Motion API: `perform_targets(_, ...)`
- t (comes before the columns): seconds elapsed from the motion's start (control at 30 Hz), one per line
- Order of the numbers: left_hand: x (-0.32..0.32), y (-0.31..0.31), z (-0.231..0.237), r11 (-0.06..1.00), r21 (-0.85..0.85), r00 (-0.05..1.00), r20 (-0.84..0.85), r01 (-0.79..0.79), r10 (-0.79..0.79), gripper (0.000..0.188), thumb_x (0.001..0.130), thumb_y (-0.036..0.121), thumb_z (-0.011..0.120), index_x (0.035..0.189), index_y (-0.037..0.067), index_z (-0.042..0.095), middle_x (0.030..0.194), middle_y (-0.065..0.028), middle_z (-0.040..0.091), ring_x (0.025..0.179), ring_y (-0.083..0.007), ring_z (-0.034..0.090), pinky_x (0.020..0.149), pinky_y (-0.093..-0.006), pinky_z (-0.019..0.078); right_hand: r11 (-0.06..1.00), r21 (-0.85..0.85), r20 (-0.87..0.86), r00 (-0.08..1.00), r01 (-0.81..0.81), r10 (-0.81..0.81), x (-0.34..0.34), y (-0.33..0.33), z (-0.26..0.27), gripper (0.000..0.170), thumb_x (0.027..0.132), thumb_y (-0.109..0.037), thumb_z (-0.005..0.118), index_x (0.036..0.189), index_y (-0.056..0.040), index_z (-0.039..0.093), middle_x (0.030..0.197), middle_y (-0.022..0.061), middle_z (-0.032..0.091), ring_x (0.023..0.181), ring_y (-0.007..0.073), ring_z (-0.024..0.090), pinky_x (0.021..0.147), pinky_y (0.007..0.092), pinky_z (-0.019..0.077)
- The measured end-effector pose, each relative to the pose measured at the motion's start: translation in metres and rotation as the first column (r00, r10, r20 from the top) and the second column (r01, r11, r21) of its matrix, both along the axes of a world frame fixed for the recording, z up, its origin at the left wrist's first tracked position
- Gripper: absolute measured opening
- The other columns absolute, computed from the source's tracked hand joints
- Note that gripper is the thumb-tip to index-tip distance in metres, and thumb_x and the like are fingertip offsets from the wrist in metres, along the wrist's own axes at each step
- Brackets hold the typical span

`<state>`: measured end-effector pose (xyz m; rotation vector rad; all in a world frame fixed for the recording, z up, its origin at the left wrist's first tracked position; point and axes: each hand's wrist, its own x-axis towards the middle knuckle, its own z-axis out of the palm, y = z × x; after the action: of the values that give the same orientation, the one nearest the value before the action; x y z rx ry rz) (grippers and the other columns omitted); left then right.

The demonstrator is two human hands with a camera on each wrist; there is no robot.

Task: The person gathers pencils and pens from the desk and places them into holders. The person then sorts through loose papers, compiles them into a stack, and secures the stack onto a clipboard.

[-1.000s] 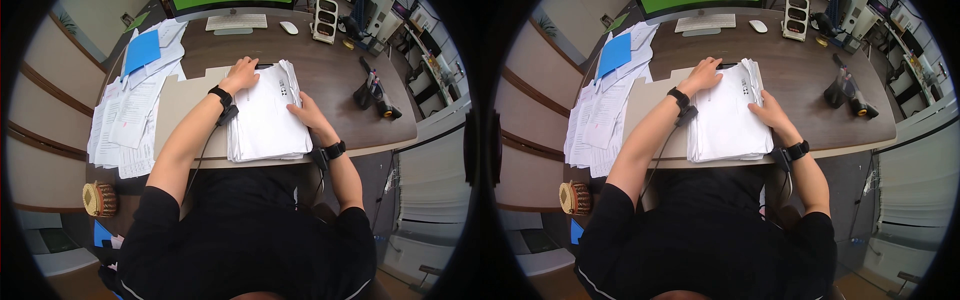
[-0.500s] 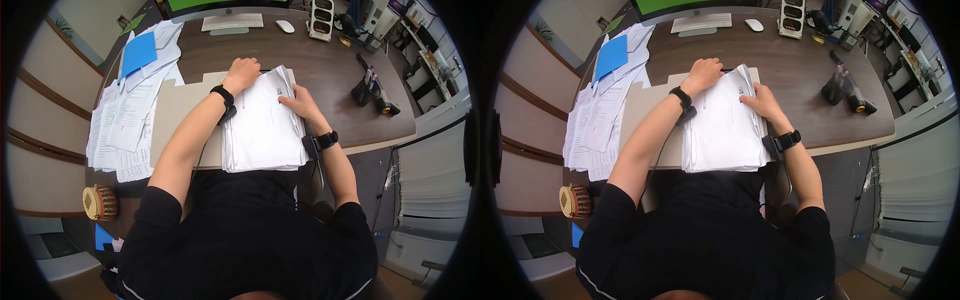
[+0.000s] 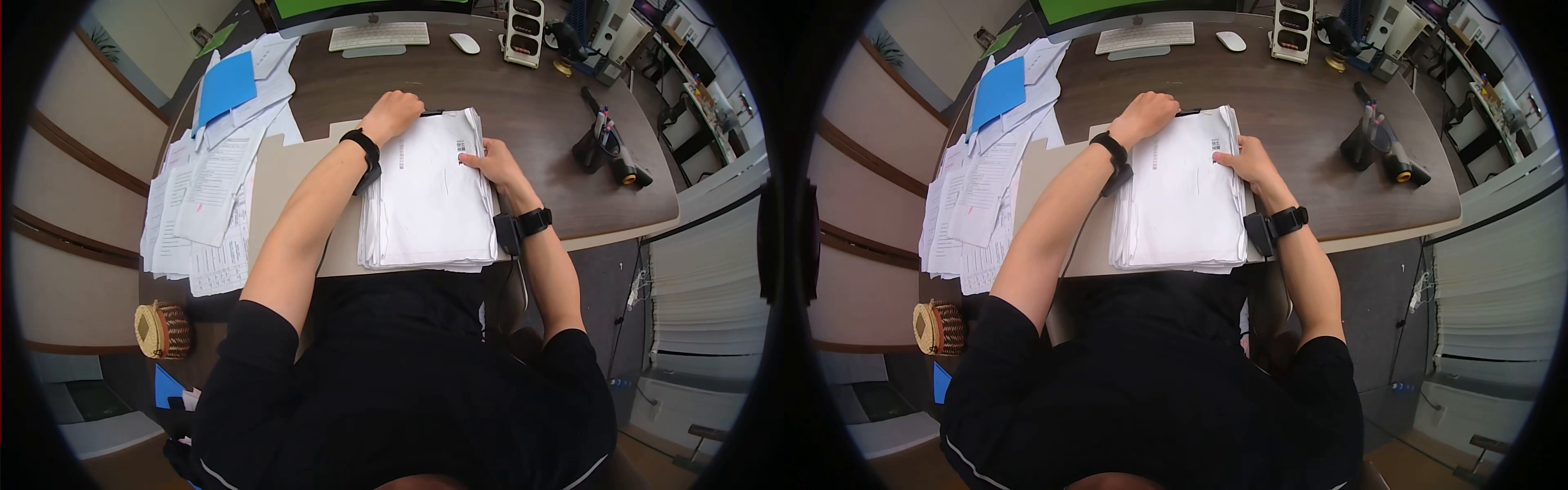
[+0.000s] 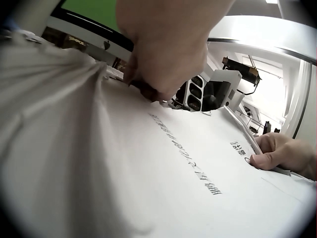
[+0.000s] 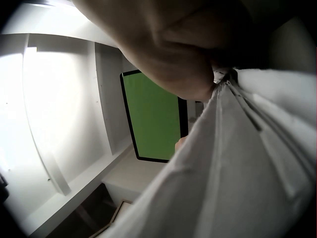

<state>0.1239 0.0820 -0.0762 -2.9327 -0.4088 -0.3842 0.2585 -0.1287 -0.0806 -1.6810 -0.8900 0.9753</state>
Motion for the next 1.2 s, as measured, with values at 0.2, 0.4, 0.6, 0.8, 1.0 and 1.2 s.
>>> perform_targets(0.2,0.000,0.001,-0.004,0.999,0.037,1.000,-0.014,0.001,-0.001,0.020,0.088,0.013,0.050,0.083,0.002,0.066,0.091,-0.0130,0.066,0.082,-0.0299,0.065,0.074,-0.0376,0.0531,0.999,-0.033,-0.090,0.996,0.018,-0.021,0.006,0.005,-0.001,0.033,0.078,-0.004,0.071,0.104,0.0113,0.057,0.089,0.0141,0.066,0.073,0.0180,0.065,0.065,0.0285,0.0532)
perform_targets(0.4,-0.004,-0.001,-0.004,0.997,0.066,0.999,0.026,0.033,-0.035,0.015,0.083,0.009,0.051,0.081,0.002,0.065,0.087,-0.0115,0.065,0.081,-0.0285,0.065,0.072,-0.0370,0.0532,1.000,-0.006,-0.151,0.989,-0.005,0.004,0.013,0.014,0.000,0.043,0.077,-0.005,0.072,0.112,0.0115,0.052,0.098,0.0167,0.064,0.080,0.0193,0.065,0.069,0.0291,0.0529)
perform_targets(0.6,-0.005,-0.002,-0.004,0.997,0.063,0.996,0.067,0.049,-0.053,0.015,0.082,0.008,0.051,0.080,0.003,0.064,0.085,-0.0113,0.064,0.080,-0.0281,0.064,0.070,-0.0371,0.0529,0.998,-0.013,-0.062,0.996,-0.065,0.064,0.013,0.023,0.002,0.047,0.079,-0.007,0.070,0.117,0.0107,0.050,0.098,0.0156,0.064,0.083,0.0196,0.063,0.073,0.0313,0.0518)
perform_targets(0.8,-0.006,-0.002,-0.010,0.994,0.083,0.991,0.111,0.070,-0.079,0.014,0.081,0.008,0.050,0.078,0.004,0.063,0.082,-0.0113,0.063,0.077,-0.0279,0.064,0.070,-0.0374,0.0528,0.993,0.037,0.107,0.988,0.110,-0.113,0.010,0.034,0.005,0.039,0.086,-0.020,0.060,0.110,0.0099,0.053,0.088,0.0120,0.062,0.074,0.0165,0.059,0.064,0.0308,0.0482)
perform_targets(1.0,-0.006,-0.003,-0.008,0.998,0.053,0.993,0.108,0.046,-0.051,0.015,0.083,0.009,0.050,0.080,0.004,0.064,0.084,-0.0118,0.063,0.079,-0.0286,0.064,0.071,-0.0381,0.0524,0.985,-0.170,0.324,0.944,-0.012,0.068,0.027,0.049,-0.001,0.035,0.082,-0.020,0.059,0.100,0.0092,0.055,0.082,0.0122,0.061,0.064,0.0161,0.056,0.055,0.0321,0.0444)
perform_targets(1.2,-0.006,-0.001,-0.012,0.999,0.004,0.988,0.150,0.038,-0.038,0.017,0.085,0.012,0.050,0.081,0.002,0.064,0.087,-0.0119,0.064,0.078,-0.0300,0.063,0.069,-0.0397,0.0523,0.968,-0.250,0.043,0.998,-0.038,0.050,0.036,0.056,0.001,0.027,0.085,-0.017,0.061,0.098,0.0060,0.057,0.081,0.0077,0.062,0.066,0.0149,0.060,0.055,0.0306,0.0475)
